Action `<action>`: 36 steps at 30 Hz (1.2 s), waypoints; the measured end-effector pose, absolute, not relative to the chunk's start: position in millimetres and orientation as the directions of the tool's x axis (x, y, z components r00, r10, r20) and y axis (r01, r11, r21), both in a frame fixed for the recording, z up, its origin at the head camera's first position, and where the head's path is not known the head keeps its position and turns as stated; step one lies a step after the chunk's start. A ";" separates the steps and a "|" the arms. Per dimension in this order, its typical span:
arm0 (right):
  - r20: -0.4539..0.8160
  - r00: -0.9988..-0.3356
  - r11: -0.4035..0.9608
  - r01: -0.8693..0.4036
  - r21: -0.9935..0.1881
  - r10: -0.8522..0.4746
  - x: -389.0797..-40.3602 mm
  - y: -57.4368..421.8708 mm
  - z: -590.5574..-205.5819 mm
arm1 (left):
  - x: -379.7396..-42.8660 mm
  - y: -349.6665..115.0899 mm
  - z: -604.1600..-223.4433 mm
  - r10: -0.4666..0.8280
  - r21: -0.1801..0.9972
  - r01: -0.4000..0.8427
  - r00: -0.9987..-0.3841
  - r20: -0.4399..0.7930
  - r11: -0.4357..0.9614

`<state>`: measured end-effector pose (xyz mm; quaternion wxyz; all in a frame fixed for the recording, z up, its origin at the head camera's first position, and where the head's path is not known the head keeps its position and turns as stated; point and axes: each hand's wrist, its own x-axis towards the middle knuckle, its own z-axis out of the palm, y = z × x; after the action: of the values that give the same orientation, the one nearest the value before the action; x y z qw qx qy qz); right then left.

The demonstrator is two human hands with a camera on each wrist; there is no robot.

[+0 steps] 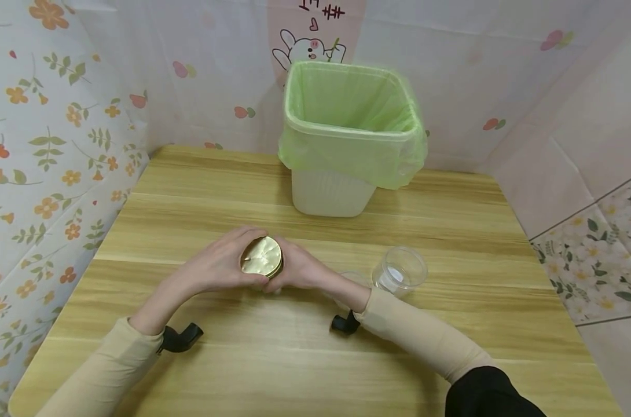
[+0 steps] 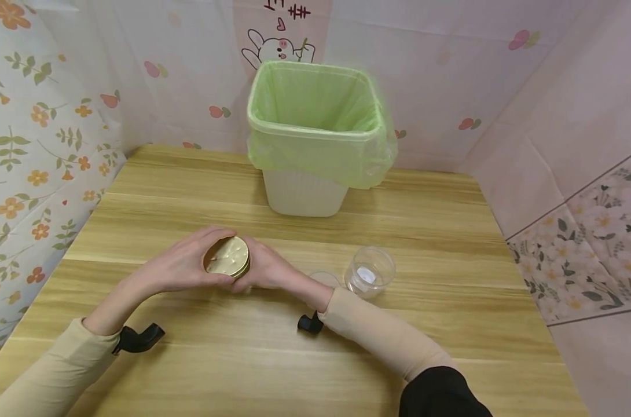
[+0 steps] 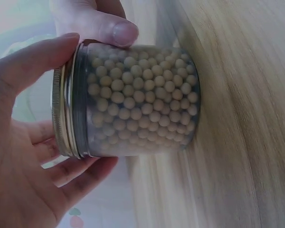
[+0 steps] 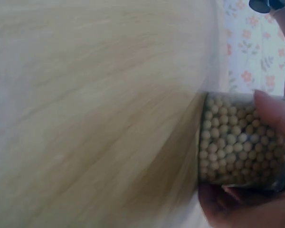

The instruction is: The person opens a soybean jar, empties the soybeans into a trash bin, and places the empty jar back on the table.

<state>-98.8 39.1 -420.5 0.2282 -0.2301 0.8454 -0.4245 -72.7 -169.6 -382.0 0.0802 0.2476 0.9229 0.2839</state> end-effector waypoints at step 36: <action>0.162 -0.948 0.392 -0.264 -0.881 -0.273 -94.7 114.3 -333.8 | -90.3 -69.9 -325.9 0.225 0.585 0.553 -0.812 0.539 0.594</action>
<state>-94.7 114.3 -333.8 0.0043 -0.1608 0.8344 -0.5272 -90.3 -69.9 -325.9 -0.2094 0.2242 0.8678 0.3910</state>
